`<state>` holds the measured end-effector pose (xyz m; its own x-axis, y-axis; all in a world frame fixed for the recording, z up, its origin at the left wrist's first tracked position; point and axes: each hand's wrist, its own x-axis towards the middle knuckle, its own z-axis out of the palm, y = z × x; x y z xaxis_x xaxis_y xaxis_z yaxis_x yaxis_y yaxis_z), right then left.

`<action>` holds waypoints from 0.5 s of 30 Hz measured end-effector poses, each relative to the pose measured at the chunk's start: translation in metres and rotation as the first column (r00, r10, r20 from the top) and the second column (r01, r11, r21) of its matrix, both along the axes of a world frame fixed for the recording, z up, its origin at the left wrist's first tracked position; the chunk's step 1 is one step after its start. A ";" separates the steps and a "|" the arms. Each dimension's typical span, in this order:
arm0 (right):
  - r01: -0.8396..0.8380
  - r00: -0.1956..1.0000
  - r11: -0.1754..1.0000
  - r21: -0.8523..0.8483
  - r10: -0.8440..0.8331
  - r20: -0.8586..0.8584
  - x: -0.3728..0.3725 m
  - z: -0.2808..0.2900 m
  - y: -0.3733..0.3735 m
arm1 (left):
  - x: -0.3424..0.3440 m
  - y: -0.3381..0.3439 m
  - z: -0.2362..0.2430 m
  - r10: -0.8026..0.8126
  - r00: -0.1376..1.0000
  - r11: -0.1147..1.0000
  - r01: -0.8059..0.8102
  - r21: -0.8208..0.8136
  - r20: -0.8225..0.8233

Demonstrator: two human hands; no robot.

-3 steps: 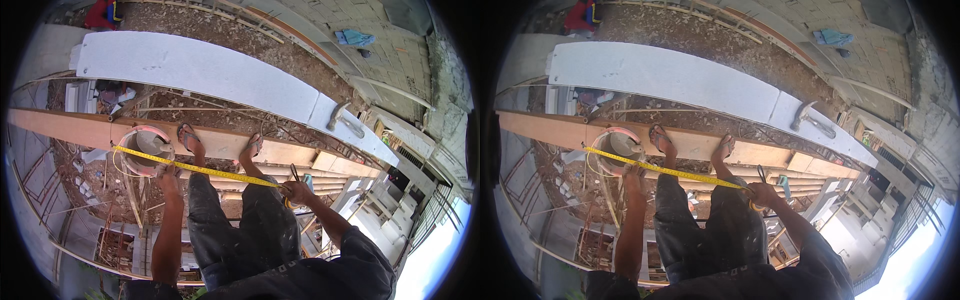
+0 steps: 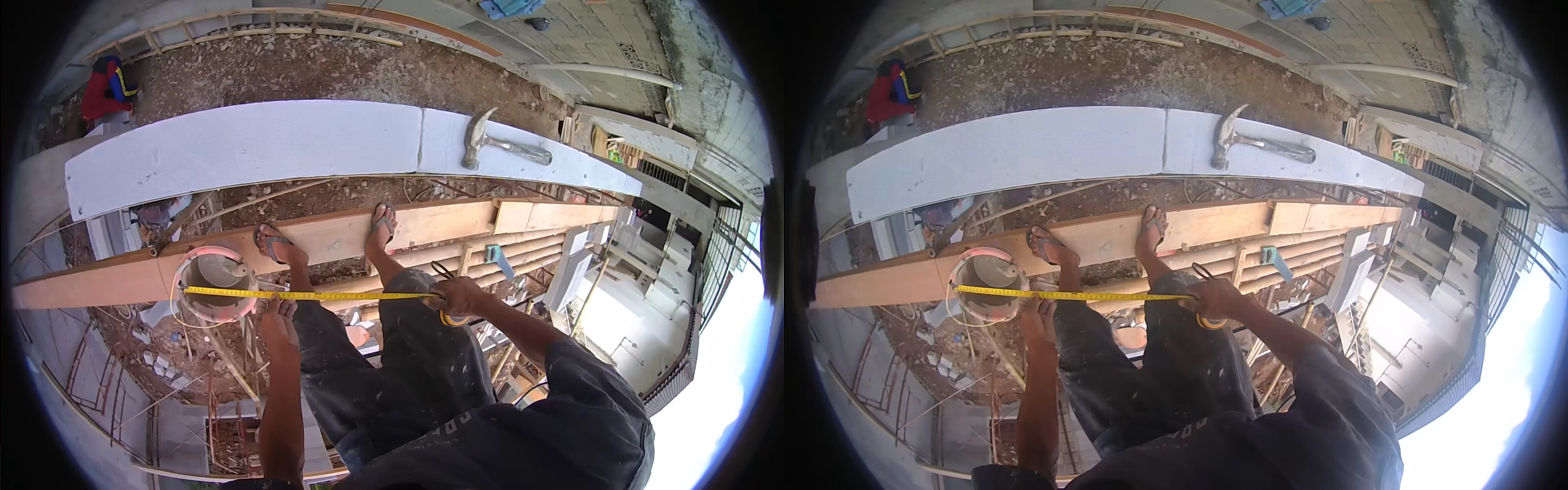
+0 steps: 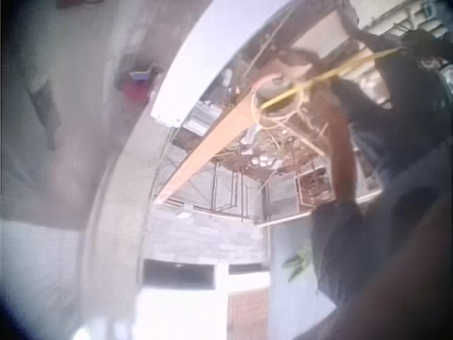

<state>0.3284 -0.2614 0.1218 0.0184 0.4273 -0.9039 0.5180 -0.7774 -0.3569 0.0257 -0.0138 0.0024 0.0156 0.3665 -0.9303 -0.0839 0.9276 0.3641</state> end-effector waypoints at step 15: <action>0.680 0.731 0.722 0.124 -0.657 -0.183 -0.016 0.054 -0.163 | 0.198 -0.244 0.133 -0.884 0.285 0.313 0.950 0.018 0.371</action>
